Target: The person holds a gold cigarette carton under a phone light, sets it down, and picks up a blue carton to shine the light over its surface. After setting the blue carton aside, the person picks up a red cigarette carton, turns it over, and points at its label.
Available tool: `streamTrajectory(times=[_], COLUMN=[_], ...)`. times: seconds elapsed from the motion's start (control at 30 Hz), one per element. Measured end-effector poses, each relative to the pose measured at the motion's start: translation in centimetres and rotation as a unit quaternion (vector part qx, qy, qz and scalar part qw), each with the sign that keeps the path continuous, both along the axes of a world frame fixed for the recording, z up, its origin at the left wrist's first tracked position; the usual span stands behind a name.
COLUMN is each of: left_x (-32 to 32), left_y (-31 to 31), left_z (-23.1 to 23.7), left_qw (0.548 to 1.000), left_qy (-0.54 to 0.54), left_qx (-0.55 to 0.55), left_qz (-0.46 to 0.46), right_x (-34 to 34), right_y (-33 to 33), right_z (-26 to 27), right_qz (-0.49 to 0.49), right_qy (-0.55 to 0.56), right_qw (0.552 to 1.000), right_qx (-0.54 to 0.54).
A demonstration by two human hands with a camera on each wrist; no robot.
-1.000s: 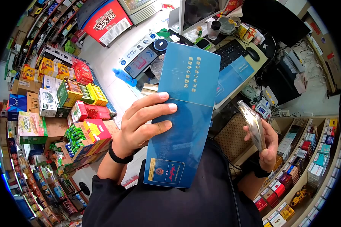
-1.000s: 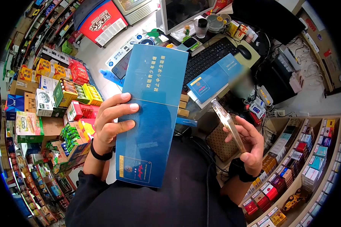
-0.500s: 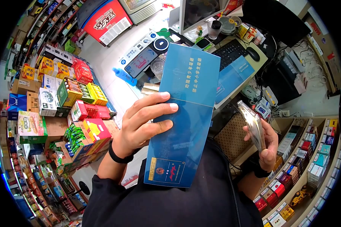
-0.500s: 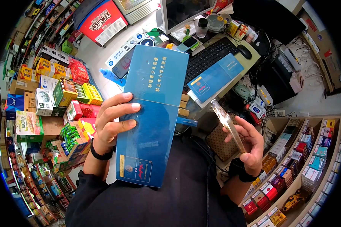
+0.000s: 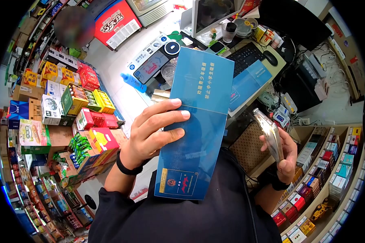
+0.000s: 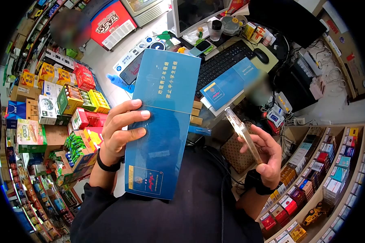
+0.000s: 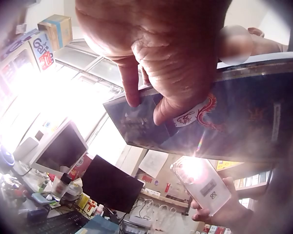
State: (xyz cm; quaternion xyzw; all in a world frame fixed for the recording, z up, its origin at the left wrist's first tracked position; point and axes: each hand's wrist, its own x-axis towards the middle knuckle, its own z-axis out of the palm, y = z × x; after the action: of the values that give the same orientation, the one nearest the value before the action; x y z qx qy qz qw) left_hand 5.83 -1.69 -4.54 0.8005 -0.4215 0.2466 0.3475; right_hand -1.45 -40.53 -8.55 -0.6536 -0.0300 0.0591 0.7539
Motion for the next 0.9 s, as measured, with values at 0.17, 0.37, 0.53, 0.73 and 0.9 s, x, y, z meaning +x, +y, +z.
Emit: streamTrajectory(times=[0.17,0.37,0.53,0.73,0.9], left_x=[0.1,0.0,0.2,0.2,0.9], left_y=[0.0,0.0,0.3,1.1,3.8], left_z=[0.0,0.2,0.4,0.3,-2.7], left_qw=[1.0,1.0,0.999,0.997,0.999], left_qy=[-0.006,-0.004,-0.018,-0.035,-0.025], left_qx=[0.005,0.008,0.033,0.029,0.028], left_qz=[0.0,0.005,0.029,0.069,0.036], right_x=[-0.1,-0.2,-0.2,-0.3,-0.1], right_y=[-0.4,-0.5,-0.9,-1.7,-2.0], right_z=[0.0,-0.2,-0.2,0.0,1.6], right_qz=[0.027,0.025,0.023,0.011,-0.023], right_qy=[0.001,0.003,0.0,0.002,0.036], right_qw=[0.999,0.999,0.999,1.0,0.998], right_qx=[0.032,0.035,0.025,0.017,0.047])
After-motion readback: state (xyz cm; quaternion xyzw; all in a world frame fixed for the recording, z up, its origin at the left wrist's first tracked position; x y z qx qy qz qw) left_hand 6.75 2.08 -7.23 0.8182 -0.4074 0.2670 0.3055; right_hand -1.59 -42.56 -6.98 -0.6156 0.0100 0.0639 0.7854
